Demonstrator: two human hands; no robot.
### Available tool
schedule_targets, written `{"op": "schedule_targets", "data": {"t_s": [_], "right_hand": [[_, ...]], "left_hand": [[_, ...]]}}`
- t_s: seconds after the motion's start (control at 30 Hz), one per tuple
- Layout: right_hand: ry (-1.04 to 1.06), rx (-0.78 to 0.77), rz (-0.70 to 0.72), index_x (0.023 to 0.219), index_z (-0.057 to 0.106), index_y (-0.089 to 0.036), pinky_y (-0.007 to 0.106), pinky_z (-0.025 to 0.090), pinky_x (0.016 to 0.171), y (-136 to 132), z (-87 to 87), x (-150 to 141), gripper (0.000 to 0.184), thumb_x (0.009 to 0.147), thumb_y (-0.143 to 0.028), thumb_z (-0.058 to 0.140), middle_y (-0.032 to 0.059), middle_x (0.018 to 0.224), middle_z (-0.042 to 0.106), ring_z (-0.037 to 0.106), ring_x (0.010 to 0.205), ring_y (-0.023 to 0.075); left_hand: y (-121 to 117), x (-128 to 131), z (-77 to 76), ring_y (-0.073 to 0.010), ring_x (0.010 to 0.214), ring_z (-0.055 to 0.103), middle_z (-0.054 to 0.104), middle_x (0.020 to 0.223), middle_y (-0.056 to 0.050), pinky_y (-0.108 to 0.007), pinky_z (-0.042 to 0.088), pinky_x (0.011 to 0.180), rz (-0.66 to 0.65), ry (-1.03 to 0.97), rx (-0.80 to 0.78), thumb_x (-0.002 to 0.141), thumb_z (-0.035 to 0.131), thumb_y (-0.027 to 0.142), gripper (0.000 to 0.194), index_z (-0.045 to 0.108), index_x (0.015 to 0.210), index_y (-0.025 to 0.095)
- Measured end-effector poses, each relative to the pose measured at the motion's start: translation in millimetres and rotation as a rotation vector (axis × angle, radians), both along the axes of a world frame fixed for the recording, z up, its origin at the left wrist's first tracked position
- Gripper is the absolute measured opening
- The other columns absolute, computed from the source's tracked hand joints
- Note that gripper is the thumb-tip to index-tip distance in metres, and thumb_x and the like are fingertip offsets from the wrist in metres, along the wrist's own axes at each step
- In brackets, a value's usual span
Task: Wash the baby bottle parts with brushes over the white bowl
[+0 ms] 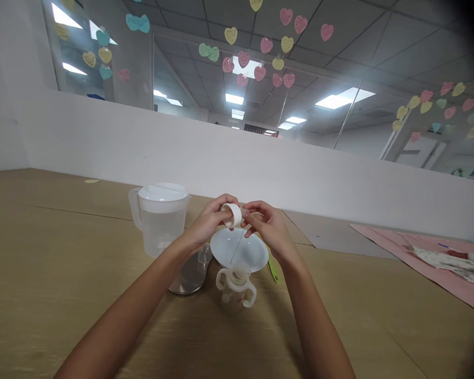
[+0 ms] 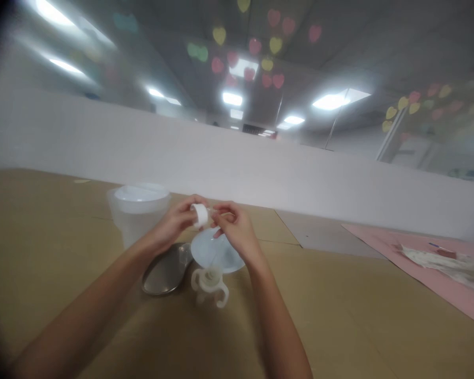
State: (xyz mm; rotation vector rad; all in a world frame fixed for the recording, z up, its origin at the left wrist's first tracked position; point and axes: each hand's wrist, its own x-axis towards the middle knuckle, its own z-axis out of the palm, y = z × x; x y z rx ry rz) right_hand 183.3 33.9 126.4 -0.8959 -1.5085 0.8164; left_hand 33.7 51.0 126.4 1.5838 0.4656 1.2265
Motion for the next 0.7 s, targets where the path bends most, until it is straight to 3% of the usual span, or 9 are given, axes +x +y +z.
{"op": "schedule_targets", "data": {"t_s": [0.17, 0.3, 0.37, 0.47, 0.57, 0.7], "right_hand": [[-0.018, 0.028, -0.036, 0.081, 0.056, -0.015, 0.022, 0.047, 0.043, -7.5, 6.5, 3.7, 0.026, 0.064, -0.033, 0.066, -0.0009, 0.062, 0.054, 0.055, 0.057, 0.0121], [-0.207, 0.048, -0.112, 0.077, 0.059, -0.015, 0.022, 0.046, 0.044, -13.8, 11.3, 14.5, 0.024, 0.066, -0.036, 0.063, 0.0013, 0.066, 0.056, 0.054, 0.059, 0.0123], [-0.385, 0.066, -0.116, 0.074, 0.060, -0.015, 0.023, 0.046, 0.049, -17.1, 12.5, 20.8, 0.019, 0.069, -0.034, 0.060, 0.0023, 0.070, 0.059, 0.055, 0.065, 0.0132], [-0.690, 0.075, -0.038, 0.070, 0.062, -0.017, 0.023, 0.044, 0.058, -21.3, 12.1, 26.9, 0.011, 0.070, -0.028, 0.060, 0.0011, 0.072, 0.062, 0.056, 0.070, 0.0133], [-0.920, 0.002, 0.104, 0.071, 0.064, -0.018, 0.022, 0.041, 0.057, -23.1, 9.4, 27.5, 0.007, 0.070, -0.022, 0.058, 0.0000, 0.069, 0.063, 0.056, 0.066, 0.0122], [-1.031, -0.077, 0.165, 0.073, 0.067, -0.019, 0.020, 0.038, 0.051, -19.8, 3.6, 24.8, 0.015, 0.068, -0.013, 0.054, 0.0002, 0.070, 0.064, 0.055, 0.060, 0.0107]], "left_hand": [[7.5, -8.3, 1.3, -0.0153, 0.085, 0.054, 0.056, 0.096, -0.002, -0.026, 0.045, 0.069, 0.001, 0.112, 0.087, 0.071, 0.044, 0.020, 0.028, 0.053, 0.098, 0.021], [7.6, -21.2, 6.0, -0.0186, 0.099, 0.050, 0.052, 0.115, -0.006, -0.031, 0.041, 0.083, 0.123, 0.486, 0.175, 0.075, 0.044, 0.025, 0.045, 0.044, 0.119, 0.020], [5.2, -24.8, 6.0, -0.0189, 0.099, 0.051, 0.053, 0.115, -0.006, -0.030, 0.039, 0.085, 0.035, 0.738, 0.265, 0.075, 0.045, 0.027, 0.044, 0.046, 0.118, 0.018], [3.1, -19.8, -2.7, -0.0190, 0.092, 0.054, 0.059, 0.105, -0.005, -0.026, 0.041, 0.079, -0.225, 1.087, 0.382, 0.070, 0.055, 0.032, 0.041, 0.053, 0.108, 0.017], [5.5, -5.9, -19.1, -0.0217, 0.086, 0.056, 0.061, 0.098, -0.005, -0.026, 0.042, 0.072, -0.191, 1.279, 0.421, 0.057, 0.067, 0.038, 0.052, 0.055, 0.103, 0.016], [11.8, 7.9, -35.9, -0.0209, 0.084, 0.057, 0.061, 0.099, -0.003, -0.025, 0.042, 0.068, -0.219, 1.258, 0.386, 0.050, 0.071, 0.037, 0.061, 0.053, 0.106, 0.020]]}}
